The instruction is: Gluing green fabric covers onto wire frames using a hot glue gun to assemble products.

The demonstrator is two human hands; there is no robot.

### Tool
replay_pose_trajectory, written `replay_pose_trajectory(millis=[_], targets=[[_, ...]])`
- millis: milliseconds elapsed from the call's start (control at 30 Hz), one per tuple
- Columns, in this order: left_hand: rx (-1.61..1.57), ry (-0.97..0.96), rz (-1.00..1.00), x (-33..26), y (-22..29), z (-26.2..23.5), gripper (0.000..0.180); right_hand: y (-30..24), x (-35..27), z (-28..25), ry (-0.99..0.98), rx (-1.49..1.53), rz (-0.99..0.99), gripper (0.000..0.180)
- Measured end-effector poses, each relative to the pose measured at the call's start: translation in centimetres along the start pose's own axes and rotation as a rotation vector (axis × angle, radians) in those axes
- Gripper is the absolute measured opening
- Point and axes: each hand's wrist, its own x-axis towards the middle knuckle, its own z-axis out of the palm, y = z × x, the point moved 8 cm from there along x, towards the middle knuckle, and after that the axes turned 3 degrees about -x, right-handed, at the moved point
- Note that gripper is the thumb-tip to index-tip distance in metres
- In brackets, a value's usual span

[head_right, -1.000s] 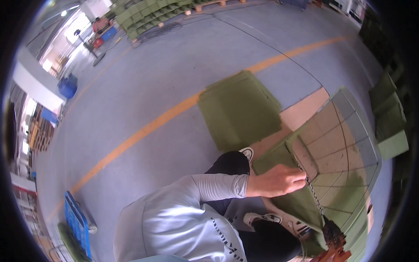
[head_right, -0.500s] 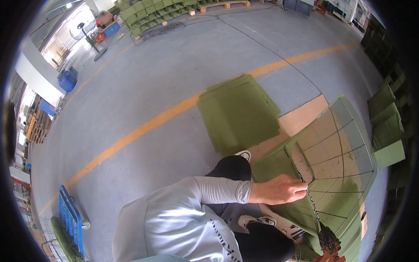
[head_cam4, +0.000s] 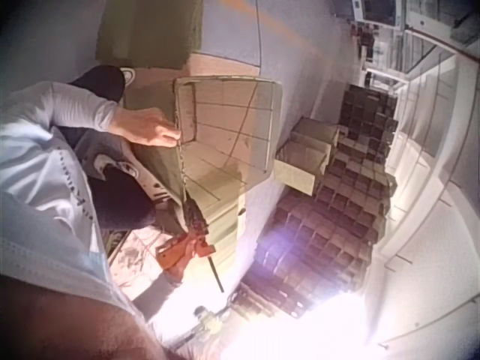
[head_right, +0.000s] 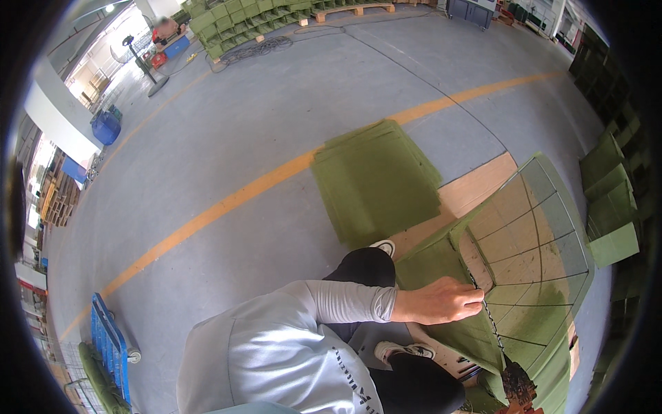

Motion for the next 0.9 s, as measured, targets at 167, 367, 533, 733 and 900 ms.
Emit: replay_pose_trajectory(millis=[167, 367, 533, 733, 900], targets=[[-0.004, -0.040, -0.025, -0.2, 0.2, 0.2, 0.012, 0.3, -2.2, 2.5, -0.246, -0.093, -0.110, 0.045], [0.031, -0.023, -0.001, 0.0, 0.0, -1.5, 0.004, -0.6, -3.0, 4.3, -0.173, -0.137, -0.203, 0.041], [0.014, 0.025, -0.076, 1.1, -0.5, -2.5, 0.011, -2.3, 0.4, 1.5, 0.252, -0.126, -0.244, 0.038], [-0.092, 0.011, -0.077, 1.6, -0.3, -1.5, 0.020, -2.2, -0.6, 0.6, 0.234, -0.128, -0.242, 0.039], [-0.097, -0.004, -0.087, 1.1, 0.1, -1.2, 0.018, -1.3, -0.7, 0.0, 0.191, -0.170, -0.227, 0.039]])
